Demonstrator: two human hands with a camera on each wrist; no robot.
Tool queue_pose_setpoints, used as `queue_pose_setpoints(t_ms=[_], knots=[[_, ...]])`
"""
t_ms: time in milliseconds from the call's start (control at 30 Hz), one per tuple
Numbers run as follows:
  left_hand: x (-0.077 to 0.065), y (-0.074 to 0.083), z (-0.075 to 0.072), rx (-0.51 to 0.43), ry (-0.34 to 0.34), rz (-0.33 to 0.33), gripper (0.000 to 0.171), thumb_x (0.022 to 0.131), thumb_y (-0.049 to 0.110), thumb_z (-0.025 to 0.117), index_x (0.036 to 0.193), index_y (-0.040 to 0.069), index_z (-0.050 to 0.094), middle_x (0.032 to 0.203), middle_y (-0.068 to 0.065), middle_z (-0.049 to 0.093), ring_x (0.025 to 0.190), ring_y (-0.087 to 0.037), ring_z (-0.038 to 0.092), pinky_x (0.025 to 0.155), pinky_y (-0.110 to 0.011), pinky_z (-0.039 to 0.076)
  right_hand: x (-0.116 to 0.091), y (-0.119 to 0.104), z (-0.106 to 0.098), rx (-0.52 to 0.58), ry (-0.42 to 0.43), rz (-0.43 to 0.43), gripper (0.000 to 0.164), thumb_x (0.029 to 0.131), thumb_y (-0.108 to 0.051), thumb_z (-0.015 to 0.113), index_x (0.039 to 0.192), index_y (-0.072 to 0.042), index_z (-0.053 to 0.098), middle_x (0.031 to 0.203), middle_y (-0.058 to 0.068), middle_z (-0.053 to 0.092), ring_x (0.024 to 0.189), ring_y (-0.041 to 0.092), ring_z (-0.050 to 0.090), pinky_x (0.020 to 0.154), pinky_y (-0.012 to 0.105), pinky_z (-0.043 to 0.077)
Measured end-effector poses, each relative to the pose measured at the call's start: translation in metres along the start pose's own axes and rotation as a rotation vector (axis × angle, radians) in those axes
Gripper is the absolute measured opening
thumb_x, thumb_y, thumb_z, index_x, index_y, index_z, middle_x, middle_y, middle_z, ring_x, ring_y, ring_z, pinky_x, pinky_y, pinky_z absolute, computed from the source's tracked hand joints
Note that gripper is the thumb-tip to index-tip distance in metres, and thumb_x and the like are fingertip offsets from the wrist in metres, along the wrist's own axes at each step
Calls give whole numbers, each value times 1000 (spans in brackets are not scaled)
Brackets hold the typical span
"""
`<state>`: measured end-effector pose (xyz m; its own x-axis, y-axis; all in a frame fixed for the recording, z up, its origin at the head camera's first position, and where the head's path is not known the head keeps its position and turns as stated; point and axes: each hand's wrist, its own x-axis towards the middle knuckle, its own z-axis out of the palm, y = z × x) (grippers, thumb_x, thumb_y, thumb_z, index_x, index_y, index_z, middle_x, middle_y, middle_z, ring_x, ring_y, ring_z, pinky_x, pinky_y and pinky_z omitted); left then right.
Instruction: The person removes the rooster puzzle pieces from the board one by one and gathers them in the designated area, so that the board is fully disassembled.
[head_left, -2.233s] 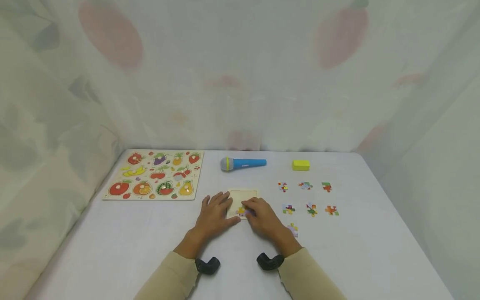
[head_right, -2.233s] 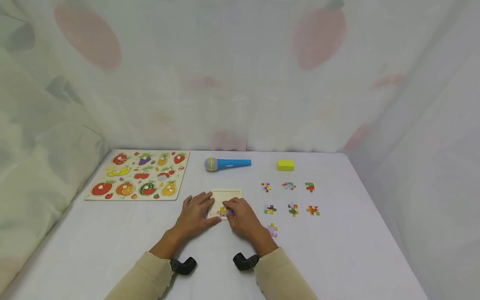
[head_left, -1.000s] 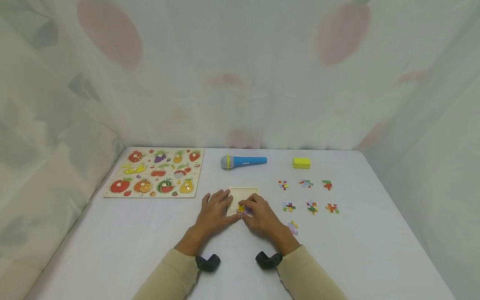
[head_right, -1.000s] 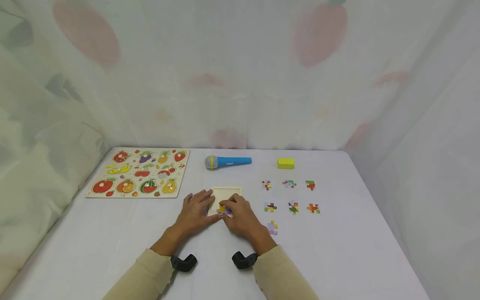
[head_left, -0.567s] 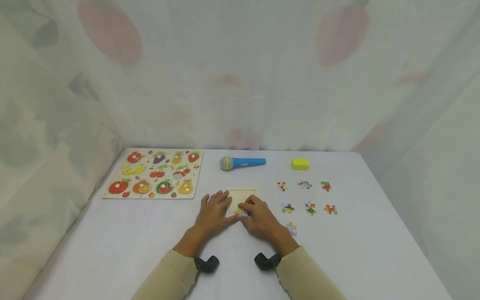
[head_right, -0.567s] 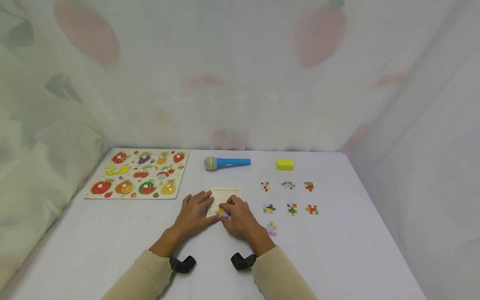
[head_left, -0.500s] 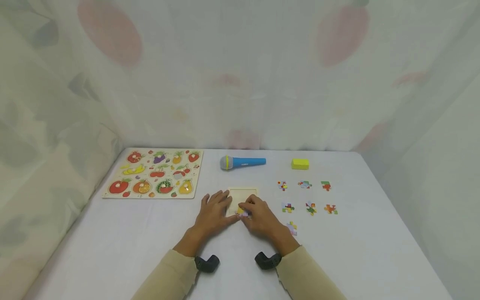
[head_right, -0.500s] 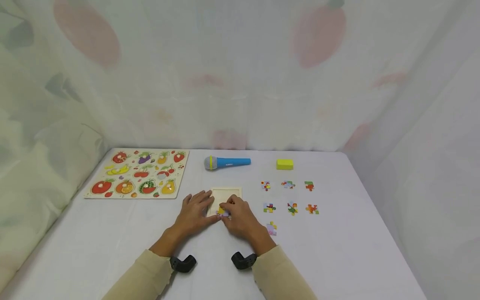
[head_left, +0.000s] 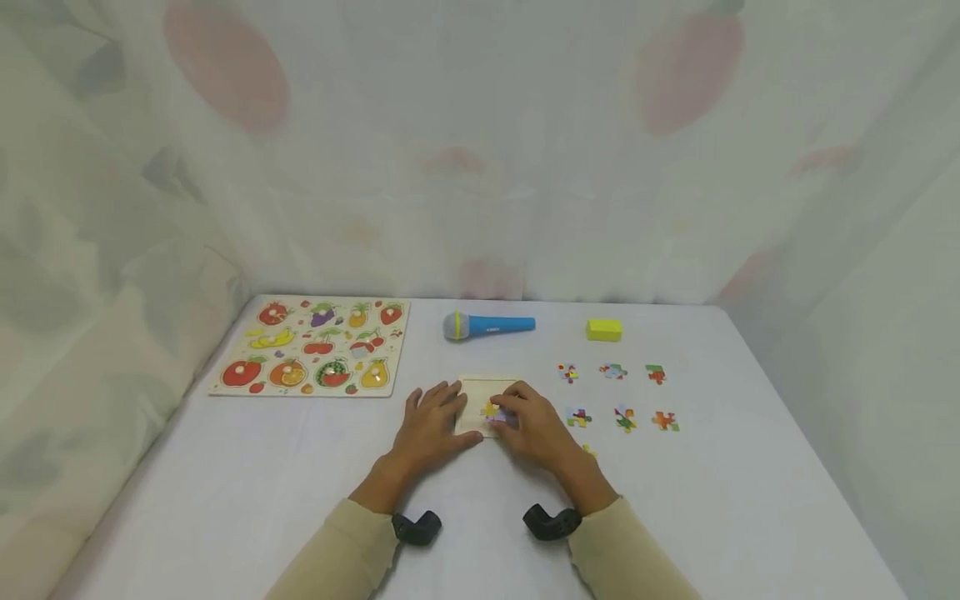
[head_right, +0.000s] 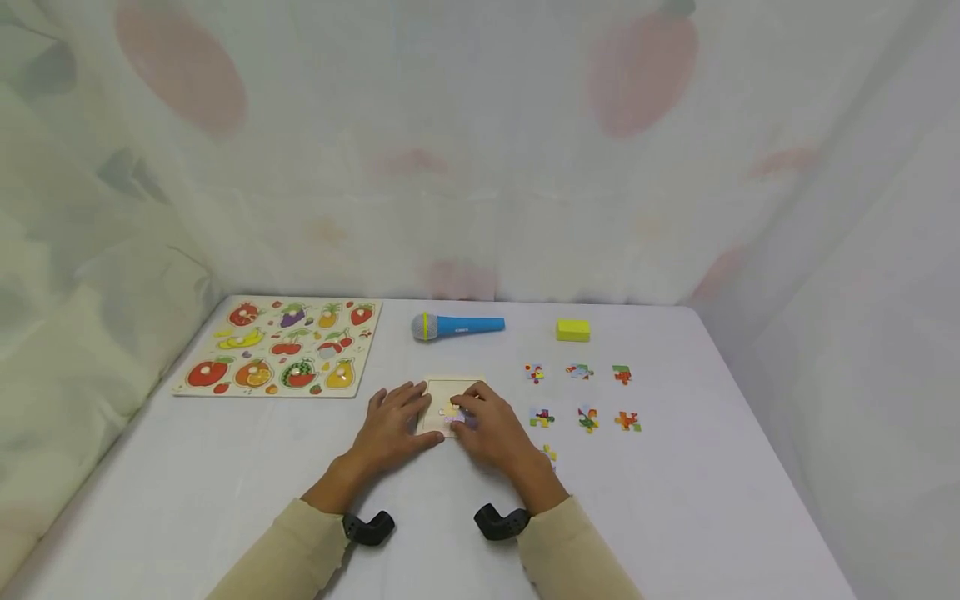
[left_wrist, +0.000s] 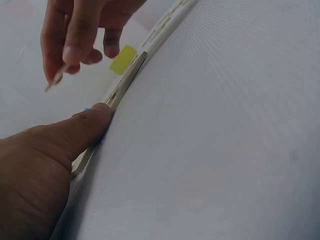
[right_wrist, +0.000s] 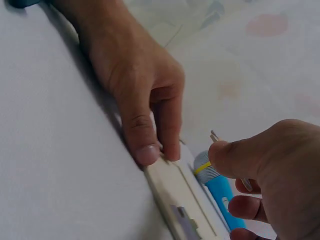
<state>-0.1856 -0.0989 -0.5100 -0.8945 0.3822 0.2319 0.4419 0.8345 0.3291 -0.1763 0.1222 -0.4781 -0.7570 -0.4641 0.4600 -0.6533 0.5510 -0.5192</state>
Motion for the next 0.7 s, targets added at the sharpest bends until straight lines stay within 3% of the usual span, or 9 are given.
queue_pose_setpoints(t_ms=[200, 367, 567, 700], knots=[[1, 2, -5, -10, -8, -14, 73, 80, 60, 68, 130, 8, 61, 144, -7, 47, 136, -29, 35, 107, -59, 16, -4, -10, -24, 117, 41, 2, 34, 81, -4, 77, 114, -2, 68, 103, 2, 56, 89, 13, 56, 77, 31, 51], [1, 3, -5, -17, -23, -33, 73, 80, 60, 69, 132, 9, 60, 145, -7, 46, 136, -28, 34, 109, -58, 14, -14, -14, -47, 113, 57, 67, 35, 82, -6, 78, 115, -7, 69, 104, -3, 55, 89, 11, 54, 75, 32, 50], [-1, 4, -5, -37, -25, -39, 73, 80, 59, 69, 132, 9, 60, 145, -7, 45, 136, -28, 33, 108, -57, 14, -31, -10, -67, 110, 107, 67, 39, 80, -3, 79, 117, -6, 68, 105, 0, 57, 89, 13, 54, 74, 41, 51], [-1, 5, -4, -42, -26, -34, 72, 80, 58, 69, 132, 9, 60, 145, -7, 46, 136, -28, 34, 108, -58, 15, -43, -4, -76, 106, 119, 77, 40, 79, -2, 79, 117, -6, 68, 106, -1, 57, 90, 12, 54, 75, 40, 51]])
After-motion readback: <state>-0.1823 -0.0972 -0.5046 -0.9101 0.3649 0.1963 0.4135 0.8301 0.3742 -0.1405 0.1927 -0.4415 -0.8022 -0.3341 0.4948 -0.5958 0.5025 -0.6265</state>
